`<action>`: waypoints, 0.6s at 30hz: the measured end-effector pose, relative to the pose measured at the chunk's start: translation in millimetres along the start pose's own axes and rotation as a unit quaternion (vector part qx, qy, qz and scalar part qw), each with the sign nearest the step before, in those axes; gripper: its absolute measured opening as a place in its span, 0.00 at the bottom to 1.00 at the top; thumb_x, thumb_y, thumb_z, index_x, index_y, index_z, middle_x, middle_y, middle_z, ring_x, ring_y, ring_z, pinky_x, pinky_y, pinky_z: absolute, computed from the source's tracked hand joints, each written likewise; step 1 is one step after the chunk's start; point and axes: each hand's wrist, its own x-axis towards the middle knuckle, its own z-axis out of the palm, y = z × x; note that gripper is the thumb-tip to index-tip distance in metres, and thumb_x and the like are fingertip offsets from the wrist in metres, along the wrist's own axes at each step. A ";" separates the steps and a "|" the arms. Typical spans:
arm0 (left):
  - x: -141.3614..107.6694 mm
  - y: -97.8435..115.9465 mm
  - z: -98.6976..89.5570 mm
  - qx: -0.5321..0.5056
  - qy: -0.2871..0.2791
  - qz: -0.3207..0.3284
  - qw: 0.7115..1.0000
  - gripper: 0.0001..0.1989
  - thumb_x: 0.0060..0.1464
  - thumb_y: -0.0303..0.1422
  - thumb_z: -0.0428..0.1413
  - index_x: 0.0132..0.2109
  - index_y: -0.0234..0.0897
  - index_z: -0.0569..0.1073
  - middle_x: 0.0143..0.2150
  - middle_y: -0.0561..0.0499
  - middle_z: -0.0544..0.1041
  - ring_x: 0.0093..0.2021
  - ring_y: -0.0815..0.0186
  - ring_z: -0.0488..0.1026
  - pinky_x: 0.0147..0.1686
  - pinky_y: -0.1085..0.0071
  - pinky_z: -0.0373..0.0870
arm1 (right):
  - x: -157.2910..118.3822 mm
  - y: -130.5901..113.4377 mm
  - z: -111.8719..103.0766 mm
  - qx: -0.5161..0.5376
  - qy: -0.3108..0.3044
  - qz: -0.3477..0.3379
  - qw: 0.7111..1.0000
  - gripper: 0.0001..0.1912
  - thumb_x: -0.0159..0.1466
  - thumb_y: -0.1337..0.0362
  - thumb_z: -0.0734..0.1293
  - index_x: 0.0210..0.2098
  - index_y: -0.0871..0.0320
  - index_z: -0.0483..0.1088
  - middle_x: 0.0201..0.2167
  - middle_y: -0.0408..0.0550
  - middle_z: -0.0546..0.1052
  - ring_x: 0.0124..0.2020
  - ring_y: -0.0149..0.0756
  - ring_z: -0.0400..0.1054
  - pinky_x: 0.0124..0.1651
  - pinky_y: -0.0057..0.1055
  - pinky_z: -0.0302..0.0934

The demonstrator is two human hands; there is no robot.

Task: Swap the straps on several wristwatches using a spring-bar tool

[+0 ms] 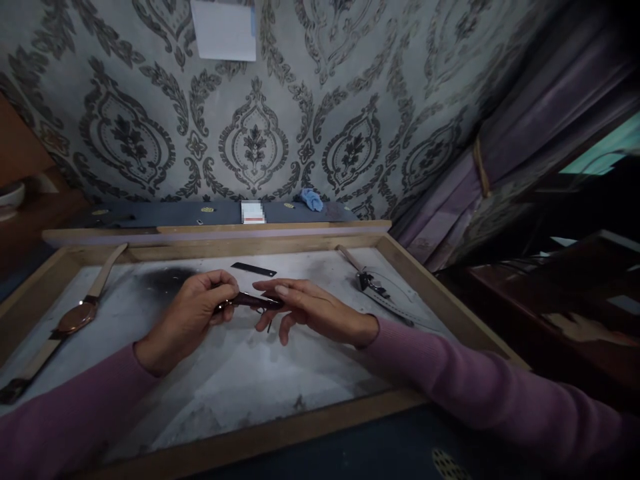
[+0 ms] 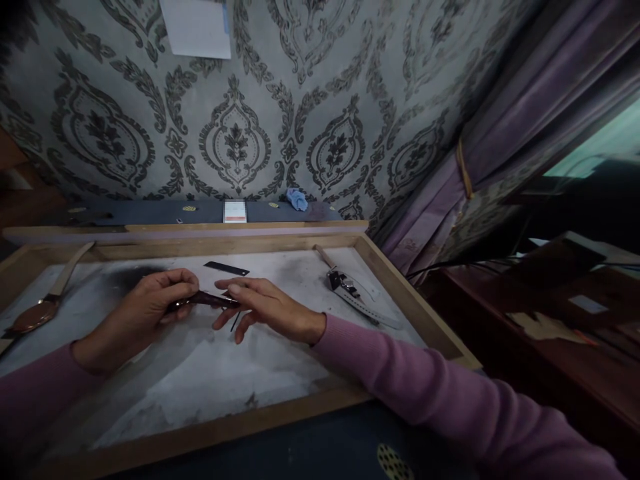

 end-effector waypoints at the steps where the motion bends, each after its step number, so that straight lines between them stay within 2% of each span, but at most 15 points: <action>1: -0.1 0.4 -0.2 0.004 0.004 0.001 1.000 0.07 0.40 0.32 0.59 0.25 0.35 0.68 0.12 0.58 0.65 0.14 0.77 0.56 0.13 0.81 0.42 | 0.4 0.6 -1.0 0.017 0.000 -0.004 1.000 0.23 0.67 0.56 0.63 0.55 0.66 0.65 0.46 0.60 0.73 0.41 0.41 0.74 0.29 0.29 0.69; 5: -2.3 3.1 -1.0 0.014 0.010 0.008 1.000 0.07 0.40 0.33 0.59 0.25 0.35 0.68 0.13 0.58 0.65 0.14 0.77 0.57 0.14 0.81 0.44 | -0.6 0.2 -4.4 0.081 -0.010 -0.039 0.996 0.17 0.65 0.63 0.63 0.51 0.63 0.68 0.49 0.60 0.73 0.46 0.45 0.74 0.36 0.35 0.70; 9: -4.0 4.8 -1.6 0.015 0.007 0.015 1.000 0.08 0.40 0.34 0.59 0.25 0.35 0.68 0.13 0.59 0.65 0.15 0.78 0.56 0.14 0.82 0.46 | -4.0 -5.5 -4.8 0.100 -0.020 -0.042 0.994 0.20 0.59 0.70 0.63 0.51 0.63 0.70 0.50 0.58 0.75 0.49 0.47 0.73 0.43 0.39 0.70; 12: -4.1 5.1 -1.2 0.011 0.007 0.011 1.000 0.08 0.39 0.34 0.58 0.25 0.35 0.68 0.12 0.60 0.65 0.14 0.78 0.53 0.13 0.82 0.43 | -4.8 -8.0 -4.4 0.085 -0.014 -0.038 0.996 0.20 0.58 0.72 0.65 0.50 0.62 0.71 0.48 0.55 0.77 0.49 0.45 0.74 0.43 0.36 0.70; 18: -3.6 3.9 0.0 0.010 -0.005 0.007 1.000 0.09 0.40 0.35 0.59 0.26 0.36 0.67 0.12 0.60 0.66 0.14 0.78 0.53 0.13 0.82 0.45 | -1.2 0.2 -7.1 0.021 0.036 -0.036 0.998 0.15 0.60 0.66 0.71 0.46 0.63 0.72 0.35 0.49 0.81 0.39 0.35 0.78 0.38 0.28 0.72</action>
